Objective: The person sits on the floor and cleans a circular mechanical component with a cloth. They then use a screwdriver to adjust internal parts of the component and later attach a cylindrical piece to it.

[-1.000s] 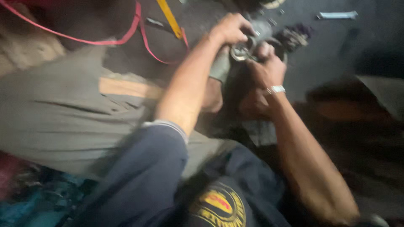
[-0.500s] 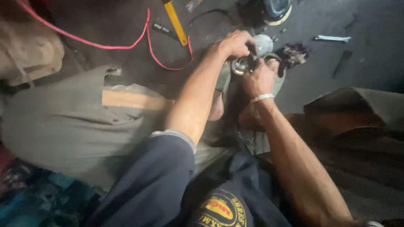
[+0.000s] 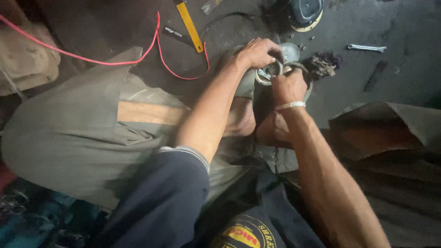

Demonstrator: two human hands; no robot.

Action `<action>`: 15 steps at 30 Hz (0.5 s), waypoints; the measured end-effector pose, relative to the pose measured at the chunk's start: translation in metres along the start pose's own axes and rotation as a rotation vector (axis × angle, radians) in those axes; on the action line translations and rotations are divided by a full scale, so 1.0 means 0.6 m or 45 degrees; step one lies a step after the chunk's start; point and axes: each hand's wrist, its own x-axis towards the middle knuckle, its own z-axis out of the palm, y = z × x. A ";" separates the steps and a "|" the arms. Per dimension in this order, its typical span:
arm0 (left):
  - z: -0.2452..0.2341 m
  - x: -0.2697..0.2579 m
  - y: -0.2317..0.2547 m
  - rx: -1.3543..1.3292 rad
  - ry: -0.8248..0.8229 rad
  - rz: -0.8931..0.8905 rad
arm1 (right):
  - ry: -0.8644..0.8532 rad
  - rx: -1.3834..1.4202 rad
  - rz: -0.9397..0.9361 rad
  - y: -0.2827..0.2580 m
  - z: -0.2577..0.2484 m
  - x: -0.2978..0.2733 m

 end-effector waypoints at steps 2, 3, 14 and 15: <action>0.012 -0.007 0.002 0.008 -0.004 -0.021 | -0.069 -0.019 0.014 -0.015 -0.024 0.011; 0.014 -0.006 -0.001 -0.009 0.014 -0.017 | -0.105 -0.027 0.015 -0.029 -0.038 0.015; 0.031 0.004 -0.023 -0.110 0.020 0.072 | -0.618 0.053 0.199 -0.024 -0.068 0.126; 0.028 0.008 -0.025 -0.090 0.020 0.083 | -0.724 0.198 0.315 -0.022 -0.073 0.139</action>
